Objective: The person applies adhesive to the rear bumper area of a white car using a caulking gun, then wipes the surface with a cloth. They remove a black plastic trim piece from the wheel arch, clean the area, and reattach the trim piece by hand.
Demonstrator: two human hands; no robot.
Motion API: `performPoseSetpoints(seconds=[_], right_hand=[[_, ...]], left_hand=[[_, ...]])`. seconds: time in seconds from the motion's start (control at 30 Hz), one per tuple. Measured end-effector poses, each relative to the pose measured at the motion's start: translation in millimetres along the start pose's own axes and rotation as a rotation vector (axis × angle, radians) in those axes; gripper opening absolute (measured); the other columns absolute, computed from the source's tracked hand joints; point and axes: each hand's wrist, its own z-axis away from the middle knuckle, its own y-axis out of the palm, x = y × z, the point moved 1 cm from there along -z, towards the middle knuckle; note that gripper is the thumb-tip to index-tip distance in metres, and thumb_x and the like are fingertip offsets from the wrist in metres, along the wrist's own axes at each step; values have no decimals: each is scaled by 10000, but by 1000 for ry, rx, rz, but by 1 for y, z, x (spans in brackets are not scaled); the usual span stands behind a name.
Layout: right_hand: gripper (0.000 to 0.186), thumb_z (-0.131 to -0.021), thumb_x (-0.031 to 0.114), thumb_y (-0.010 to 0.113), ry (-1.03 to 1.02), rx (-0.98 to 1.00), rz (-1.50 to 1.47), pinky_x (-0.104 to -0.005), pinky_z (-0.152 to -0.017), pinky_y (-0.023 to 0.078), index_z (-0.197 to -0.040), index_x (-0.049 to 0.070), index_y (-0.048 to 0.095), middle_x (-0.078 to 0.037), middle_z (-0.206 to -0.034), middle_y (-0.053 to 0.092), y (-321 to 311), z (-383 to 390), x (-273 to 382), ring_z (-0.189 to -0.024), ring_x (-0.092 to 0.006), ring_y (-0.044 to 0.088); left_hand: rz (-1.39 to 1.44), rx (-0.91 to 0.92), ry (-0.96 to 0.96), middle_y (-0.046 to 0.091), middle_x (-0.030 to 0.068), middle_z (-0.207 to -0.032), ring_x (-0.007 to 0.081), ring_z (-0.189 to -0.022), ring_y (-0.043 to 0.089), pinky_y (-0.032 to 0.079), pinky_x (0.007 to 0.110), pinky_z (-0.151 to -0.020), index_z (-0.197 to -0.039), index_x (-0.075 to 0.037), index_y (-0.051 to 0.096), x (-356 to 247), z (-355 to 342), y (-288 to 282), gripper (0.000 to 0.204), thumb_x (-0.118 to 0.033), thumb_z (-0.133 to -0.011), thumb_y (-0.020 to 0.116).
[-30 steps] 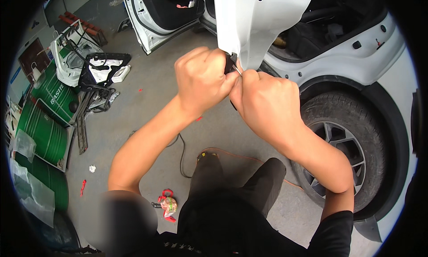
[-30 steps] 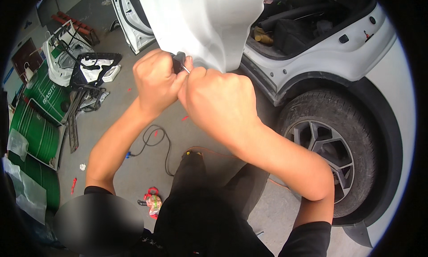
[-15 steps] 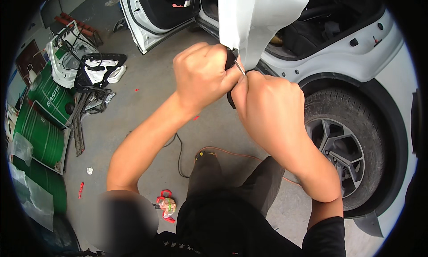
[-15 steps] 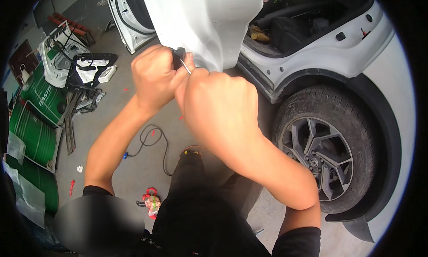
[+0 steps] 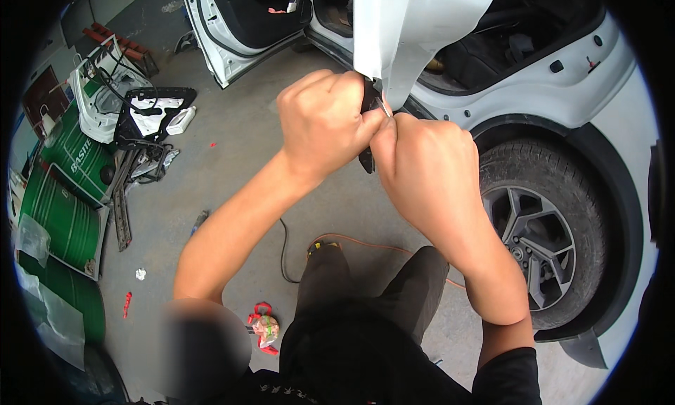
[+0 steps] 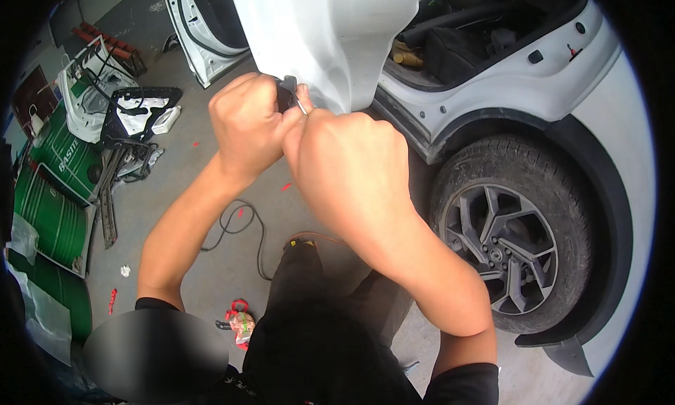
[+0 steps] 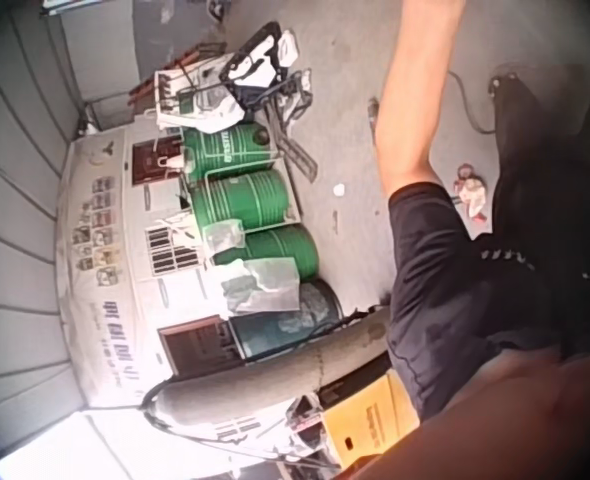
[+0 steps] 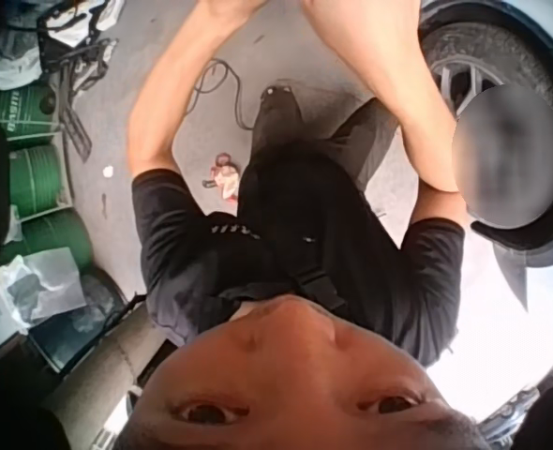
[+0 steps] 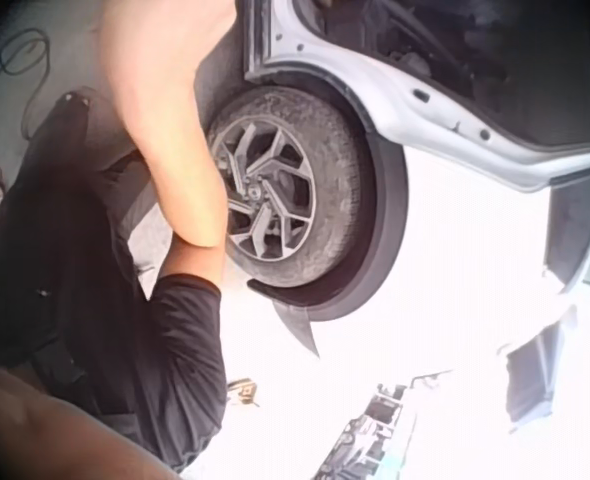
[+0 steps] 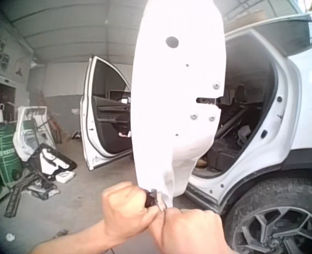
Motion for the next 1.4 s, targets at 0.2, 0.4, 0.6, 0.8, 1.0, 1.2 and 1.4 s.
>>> performPoseSetpoints(seconds=[0.2,0.4,0.6,0.8,1.0,1.2,1.4], right_hand=[[359,-874,203,572,-72,10,-90,-408,-440,484,-571,11,594,-190,-487,539,5,-6,-18,-445,-358,579],[389,-877,229,570,-208,62,-92,-423,-468,491,-554,14,593,-181,-488,542,4,-19,-30,-454,-360,577],[390,-877,230,568,-329,109,-79,-428,-475,490,-548,23,601,-177,-492,546,3,-29,-41,-475,-363,586],[369,-898,231,555,-306,149,-75,-439,-488,489,-602,21,620,-172,-525,571,-5,-30,-40,-493,-368,590],[317,-930,235,539,-67,197,-246,-424,-505,495,-720,10,618,-164,-576,601,-8,-12,-34,-532,-351,611],[344,-934,244,539,-45,163,-175,-417,-485,489,-679,22,603,-157,-554,592,-5,-10,-30,-499,-345,600],[353,-924,251,557,-123,100,-122,-401,-459,478,-654,29,602,-147,-528,580,-1,-14,-34,-466,-331,588]], left_hand=[[25,12,5,418,97,-495,274,-434,410,329,364,-412,-544,-44,374,0,-2,-1,373,-64,-587,743],[-42,50,9,502,58,-513,249,-447,479,379,355,-414,-583,-76,493,2,-2,-4,273,-123,-540,759],[-20,56,-3,511,51,-512,241,-444,486,383,349,-413,-583,-80,506,-2,-5,-5,266,-107,-551,769],[-36,70,2,505,48,-509,238,-442,484,381,348,-412,-588,-73,515,0,-3,-4,266,-138,-572,772],[-19,96,-13,466,91,-496,249,-428,439,352,350,-416,-549,-42,414,-1,-1,-4,384,-67,-616,791],[-8,92,-16,466,91,-496,253,-426,436,350,352,-416,-554,-43,417,-2,-2,-4,384,-72,-616,795],[-21,84,-8,451,87,-487,253,-420,422,340,353,-414,-554,-47,409,-2,-2,-5,388,-74,-610,792]])
